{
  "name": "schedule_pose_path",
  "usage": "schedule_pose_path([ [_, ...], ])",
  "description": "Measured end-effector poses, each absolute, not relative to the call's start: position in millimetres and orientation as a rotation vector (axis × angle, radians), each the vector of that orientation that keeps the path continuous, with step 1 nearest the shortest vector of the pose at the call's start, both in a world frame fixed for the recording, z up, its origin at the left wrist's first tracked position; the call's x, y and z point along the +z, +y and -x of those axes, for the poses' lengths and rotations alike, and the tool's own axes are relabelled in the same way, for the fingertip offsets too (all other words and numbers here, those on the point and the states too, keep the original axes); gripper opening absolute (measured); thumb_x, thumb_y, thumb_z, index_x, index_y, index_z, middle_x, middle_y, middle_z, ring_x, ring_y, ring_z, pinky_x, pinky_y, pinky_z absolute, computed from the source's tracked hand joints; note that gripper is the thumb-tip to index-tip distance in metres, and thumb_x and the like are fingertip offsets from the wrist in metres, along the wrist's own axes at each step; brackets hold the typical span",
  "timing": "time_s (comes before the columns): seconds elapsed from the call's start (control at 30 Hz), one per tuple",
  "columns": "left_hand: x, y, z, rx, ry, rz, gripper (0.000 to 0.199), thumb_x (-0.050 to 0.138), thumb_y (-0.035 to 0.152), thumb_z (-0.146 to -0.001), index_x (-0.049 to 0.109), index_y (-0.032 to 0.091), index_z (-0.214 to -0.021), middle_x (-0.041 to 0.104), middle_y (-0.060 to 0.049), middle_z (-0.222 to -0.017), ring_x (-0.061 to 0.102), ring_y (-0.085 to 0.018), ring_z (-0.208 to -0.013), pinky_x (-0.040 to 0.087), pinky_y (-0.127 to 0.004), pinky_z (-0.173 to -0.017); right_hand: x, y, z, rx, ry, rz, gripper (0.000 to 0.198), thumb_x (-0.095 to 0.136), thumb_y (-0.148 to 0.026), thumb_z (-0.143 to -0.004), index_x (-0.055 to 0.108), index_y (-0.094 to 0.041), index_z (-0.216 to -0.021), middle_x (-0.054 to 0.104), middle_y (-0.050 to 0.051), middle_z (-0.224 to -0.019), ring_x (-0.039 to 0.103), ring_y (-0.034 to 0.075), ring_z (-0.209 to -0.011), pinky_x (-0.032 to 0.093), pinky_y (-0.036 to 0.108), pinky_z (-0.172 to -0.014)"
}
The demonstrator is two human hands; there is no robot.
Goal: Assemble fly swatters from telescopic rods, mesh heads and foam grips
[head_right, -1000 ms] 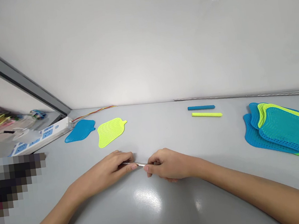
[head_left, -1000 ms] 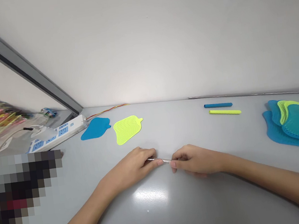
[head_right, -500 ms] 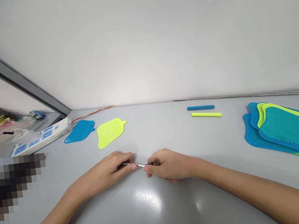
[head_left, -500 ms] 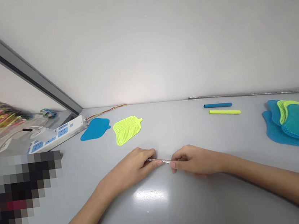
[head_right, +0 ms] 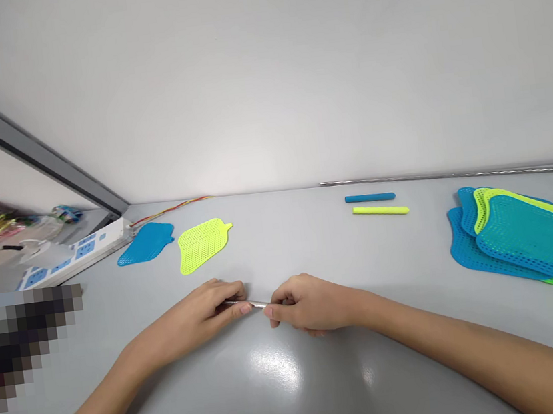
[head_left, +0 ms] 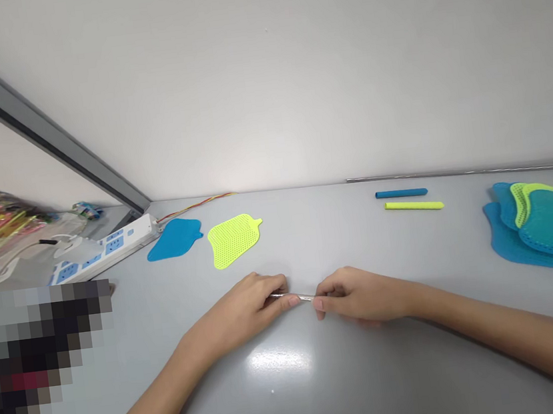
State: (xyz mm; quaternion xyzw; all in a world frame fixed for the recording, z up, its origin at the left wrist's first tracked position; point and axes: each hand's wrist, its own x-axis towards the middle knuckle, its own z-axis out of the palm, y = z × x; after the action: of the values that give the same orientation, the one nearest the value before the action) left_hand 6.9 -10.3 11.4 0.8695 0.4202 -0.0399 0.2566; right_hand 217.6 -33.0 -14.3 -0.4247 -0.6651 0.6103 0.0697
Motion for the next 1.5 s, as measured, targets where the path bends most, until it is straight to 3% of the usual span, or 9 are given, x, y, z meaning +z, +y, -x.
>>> schedule_pose_path([
  [1.5, 10.8, -9.6, -6.6, -0.128, 1.135, -2.368, 0.036, 0.028, 0.046, -0.082, 0.045, 0.018, -0.066, 0.045, 0.001, -0.063, 0.044, -0.014, -0.066, 0.029, -0.023, -0.055, -19.4, -32.9, -218.1, 1.825, -2.005, 1.207, 0.038, 0.035, -0.048, -0.078, 0.055, -0.016, -0.080, 0.039, -0.004, -0.050, 0.041, 0.006, -0.038, 0.034, 0.015, -0.034],
])
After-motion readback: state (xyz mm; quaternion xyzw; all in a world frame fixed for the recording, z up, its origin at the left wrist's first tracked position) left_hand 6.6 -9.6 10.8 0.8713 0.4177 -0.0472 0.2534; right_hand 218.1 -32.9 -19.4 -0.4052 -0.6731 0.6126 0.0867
